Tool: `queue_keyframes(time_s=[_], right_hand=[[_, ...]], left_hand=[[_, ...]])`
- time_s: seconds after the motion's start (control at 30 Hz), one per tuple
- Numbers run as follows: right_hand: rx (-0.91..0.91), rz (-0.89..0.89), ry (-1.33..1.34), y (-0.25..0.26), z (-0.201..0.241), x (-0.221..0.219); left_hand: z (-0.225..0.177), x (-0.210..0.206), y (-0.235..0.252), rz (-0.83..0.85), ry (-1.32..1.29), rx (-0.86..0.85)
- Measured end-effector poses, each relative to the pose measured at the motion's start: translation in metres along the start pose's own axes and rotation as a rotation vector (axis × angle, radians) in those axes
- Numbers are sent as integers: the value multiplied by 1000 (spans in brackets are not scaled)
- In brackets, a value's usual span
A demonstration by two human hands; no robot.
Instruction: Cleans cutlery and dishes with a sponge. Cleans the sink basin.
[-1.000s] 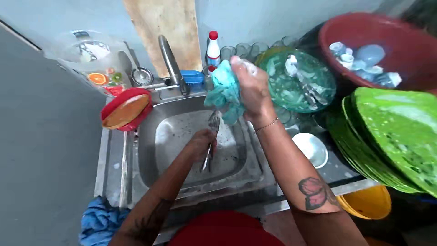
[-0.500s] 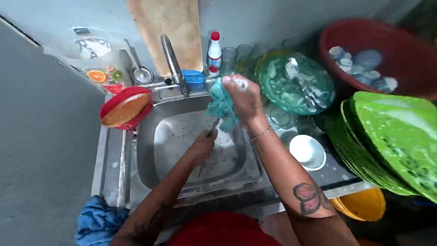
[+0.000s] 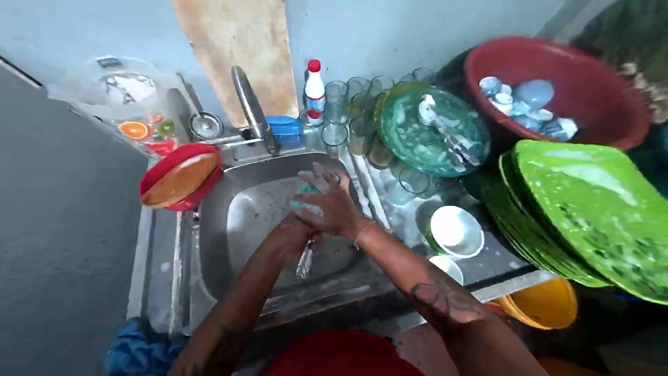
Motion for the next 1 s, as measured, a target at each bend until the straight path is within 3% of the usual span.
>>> queue_keyframes(time_s=[0.17, 0.3, 0.4, 0.5, 0.63, 0.7, 0.87, 0.97, 1.0], right_hand=[[-68, -81, -188, -4, -25, 10], [-547, -99, -126, 16, -86, 35], [-742, -255, 13, 30, -98, 66], [-681, -142, 84, 43, -64, 61], [-202, -112, -31, 25, -12, 24], [-85, -42, 31, 6, -2, -4], [33, -127, -90, -6, -13, -1], [-65, -256, -128, 13, -29, 12], [-174, -311, -96, 21, -37, 18]], left_hand=[[16, -10, -4, -47, 218, -31], [23, -7, -7, -81, 180, -23], [29, -2, -7, -68, 75, 48], [29, -1, -4, -94, 28, 101], [12, 3, -7, -123, -52, 35], [4, 13, -9, -169, -62, -29], [5, 8, -15, -122, 189, -69], [-1, 12, -14, -160, 204, -106], [-1, 14, -14, -168, 204, -99]])
Point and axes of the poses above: each hand's wrist, its own y-axis towards the middle knuckle, its own x-axis out of the back of the hand, z = x × y, the point moved 10 cm from there along y, towards the middle knuckle, and after that the axes turned 9 degrees about -z, right-handed, at the moved point
